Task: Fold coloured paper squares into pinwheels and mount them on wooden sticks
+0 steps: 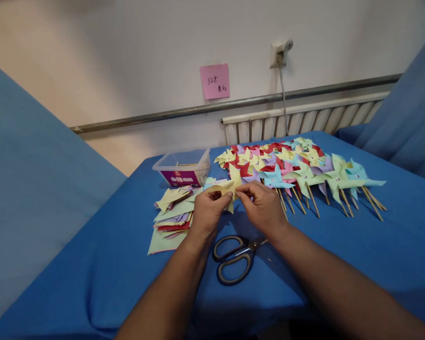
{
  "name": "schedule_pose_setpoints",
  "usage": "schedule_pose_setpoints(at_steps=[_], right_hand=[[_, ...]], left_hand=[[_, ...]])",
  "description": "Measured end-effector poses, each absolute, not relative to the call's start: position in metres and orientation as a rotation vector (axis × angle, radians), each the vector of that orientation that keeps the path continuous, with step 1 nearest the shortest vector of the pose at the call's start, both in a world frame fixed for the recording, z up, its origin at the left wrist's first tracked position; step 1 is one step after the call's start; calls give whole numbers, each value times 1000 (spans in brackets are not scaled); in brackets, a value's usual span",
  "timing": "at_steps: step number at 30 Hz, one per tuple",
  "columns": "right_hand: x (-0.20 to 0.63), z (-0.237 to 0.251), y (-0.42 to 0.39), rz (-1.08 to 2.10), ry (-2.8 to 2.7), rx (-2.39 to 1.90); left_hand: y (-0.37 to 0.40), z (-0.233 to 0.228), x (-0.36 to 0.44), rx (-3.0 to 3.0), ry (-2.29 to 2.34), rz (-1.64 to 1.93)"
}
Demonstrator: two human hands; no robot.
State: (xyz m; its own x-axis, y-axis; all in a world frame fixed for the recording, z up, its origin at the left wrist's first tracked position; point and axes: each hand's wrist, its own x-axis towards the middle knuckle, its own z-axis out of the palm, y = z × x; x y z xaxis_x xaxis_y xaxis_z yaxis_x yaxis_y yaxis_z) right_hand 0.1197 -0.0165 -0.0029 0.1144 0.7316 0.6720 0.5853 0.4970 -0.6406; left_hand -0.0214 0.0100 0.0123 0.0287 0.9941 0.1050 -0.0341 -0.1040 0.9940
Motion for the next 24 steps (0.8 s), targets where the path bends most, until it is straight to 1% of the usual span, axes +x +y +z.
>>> schedule_pose_setpoints(at_steps=[9,18,24], right_hand=[[119,-3,-17,228,-1510,-1179],[118,-3,-19,192,-1543,-1185],[118,-4,-18,202,-1520,-1178]], left_hand=[[10,10,-20,1143,1049,1260],[11,11,-23,1374,1170,1288],[10,10,-22,1373,1167,1301]])
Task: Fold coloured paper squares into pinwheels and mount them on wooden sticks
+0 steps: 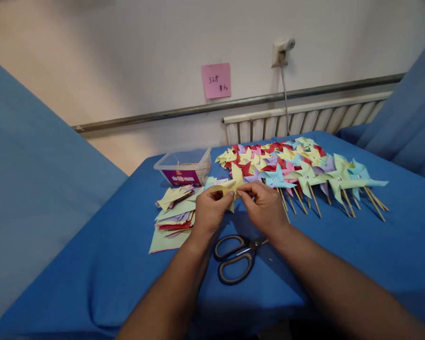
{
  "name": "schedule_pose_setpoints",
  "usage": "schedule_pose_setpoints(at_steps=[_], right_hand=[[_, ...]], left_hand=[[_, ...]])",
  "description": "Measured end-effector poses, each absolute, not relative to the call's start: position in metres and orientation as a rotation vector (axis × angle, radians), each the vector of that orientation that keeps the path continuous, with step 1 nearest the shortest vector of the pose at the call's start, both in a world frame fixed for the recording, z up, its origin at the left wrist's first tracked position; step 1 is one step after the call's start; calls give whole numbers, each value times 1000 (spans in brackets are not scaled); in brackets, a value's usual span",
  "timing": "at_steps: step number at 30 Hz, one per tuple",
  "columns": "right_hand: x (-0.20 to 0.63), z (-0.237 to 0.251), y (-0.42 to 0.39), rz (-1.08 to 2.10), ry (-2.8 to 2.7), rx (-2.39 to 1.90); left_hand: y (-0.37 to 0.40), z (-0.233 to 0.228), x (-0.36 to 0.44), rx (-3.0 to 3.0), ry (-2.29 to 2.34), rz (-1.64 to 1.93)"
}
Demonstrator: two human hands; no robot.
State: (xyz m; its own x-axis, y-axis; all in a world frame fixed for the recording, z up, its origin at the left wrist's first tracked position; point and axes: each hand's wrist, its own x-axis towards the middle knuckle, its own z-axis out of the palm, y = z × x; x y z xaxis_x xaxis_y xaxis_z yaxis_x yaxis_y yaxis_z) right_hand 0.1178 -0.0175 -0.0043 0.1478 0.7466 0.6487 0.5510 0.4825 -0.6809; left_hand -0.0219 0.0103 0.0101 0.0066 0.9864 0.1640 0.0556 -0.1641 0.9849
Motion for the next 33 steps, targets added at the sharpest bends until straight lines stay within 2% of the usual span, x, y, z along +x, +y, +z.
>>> schedule_pose_setpoints(at_steps=[19,29,33], right_hand=[[117,-4,-15,235,-1475,-1117],[115,-6,-10,710,-1242,-946],[117,-5,-7,789,-1257,-933]], left_hand=[[-2,20,-17,1589,1295,1406],[0,21,-17,1454,1208,1377],[0,22,-17,1446,1185,1359]])
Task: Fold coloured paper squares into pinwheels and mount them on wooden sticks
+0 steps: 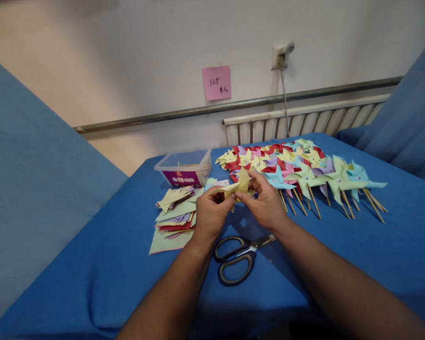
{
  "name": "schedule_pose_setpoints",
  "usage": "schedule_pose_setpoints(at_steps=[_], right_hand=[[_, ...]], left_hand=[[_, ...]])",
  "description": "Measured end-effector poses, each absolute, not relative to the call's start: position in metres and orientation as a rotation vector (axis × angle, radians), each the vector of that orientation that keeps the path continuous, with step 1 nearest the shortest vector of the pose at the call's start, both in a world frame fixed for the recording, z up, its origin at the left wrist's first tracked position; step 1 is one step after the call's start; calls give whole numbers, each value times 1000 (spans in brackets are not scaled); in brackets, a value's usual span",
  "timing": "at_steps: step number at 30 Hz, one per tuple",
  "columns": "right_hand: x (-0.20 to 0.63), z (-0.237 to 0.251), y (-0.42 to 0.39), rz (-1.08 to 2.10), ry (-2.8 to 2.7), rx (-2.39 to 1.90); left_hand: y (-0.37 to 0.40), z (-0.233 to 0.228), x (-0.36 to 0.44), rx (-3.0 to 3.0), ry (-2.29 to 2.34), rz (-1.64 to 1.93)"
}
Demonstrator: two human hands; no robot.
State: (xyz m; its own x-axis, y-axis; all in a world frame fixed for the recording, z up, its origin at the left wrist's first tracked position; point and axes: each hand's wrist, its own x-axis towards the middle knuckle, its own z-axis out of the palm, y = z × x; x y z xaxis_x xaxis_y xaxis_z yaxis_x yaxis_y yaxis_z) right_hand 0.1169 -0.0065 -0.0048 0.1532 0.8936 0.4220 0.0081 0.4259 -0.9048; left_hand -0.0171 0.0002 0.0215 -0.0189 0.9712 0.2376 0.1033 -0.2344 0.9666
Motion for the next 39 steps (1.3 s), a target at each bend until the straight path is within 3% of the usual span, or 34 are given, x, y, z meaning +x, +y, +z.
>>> schedule_pose_setpoints(at_steps=[11,20,32,39], right_hand=[[123,1,-7,733,-1371,-1043],[120,-1,-6,868,-1280,-982],[118,-10,-3,753,-1313,-1038],[113,-15,-1,891,-1193,-964]], left_hand=[[-1,26,-18,1474,1205,1319],[0,24,-19,1465,1226,1307],[0,21,-20,1527,1216,1295],[5,16,-21,1397,1157,1283]])
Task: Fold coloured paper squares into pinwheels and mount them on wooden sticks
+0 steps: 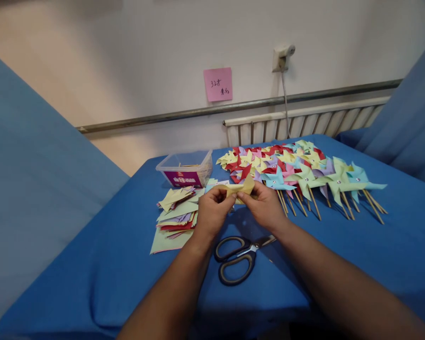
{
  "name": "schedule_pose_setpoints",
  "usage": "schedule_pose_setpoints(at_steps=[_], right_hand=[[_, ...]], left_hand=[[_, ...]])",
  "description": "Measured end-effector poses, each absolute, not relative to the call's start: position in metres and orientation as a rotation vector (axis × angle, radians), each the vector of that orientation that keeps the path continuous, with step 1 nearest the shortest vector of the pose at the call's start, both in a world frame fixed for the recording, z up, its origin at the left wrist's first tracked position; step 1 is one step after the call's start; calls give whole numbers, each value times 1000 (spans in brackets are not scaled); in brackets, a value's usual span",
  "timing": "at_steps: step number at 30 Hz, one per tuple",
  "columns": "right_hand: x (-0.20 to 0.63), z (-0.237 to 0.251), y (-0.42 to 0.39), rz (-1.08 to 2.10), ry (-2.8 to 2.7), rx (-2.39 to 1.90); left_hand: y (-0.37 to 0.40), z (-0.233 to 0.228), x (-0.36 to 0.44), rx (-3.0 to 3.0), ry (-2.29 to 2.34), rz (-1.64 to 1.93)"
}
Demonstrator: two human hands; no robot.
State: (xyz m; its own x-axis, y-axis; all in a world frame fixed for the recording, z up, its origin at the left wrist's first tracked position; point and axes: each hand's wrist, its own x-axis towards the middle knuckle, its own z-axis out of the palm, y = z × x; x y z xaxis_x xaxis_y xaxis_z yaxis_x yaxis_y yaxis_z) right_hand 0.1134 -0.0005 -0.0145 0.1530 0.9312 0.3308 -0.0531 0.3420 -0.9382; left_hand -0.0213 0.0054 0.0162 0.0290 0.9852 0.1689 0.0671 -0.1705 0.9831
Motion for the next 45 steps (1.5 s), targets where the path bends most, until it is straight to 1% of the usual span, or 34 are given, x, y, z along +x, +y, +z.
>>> schedule_pose_setpoints(at_steps=[8,16,19,23,26,29,35,41,45], right_hand=[[112,-15,0,994,-1154,-908],[107,-23,2,896,-1142,-994],[110,-25,4,742,-1144,-1074],[117,-23,5,317,-1256,-1177],[119,-21,5,18,-1387,-1138],[117,-20,6,-168,-1507,-1101],[112,-16,4,-321,-1672,-1138],[108,-11,-5,-349,-1773,-1173],[103,-5,-15,-311,-1873,-1205]], left_hand=[[6,19,-23,1372,1160,1281],[11,8,-22,1337,1122,1300],[10,7,-19,1270,1074,1359],[5,8,-17,1388,1202,1568],[-1,8,-14,1490,1226,1510],[-5,6,-10,1458,1164,1443],[-2,3,-6,1258,983,1416],[3,3,-9,967,828,1418],[5,8,-12,817,765,1436]])
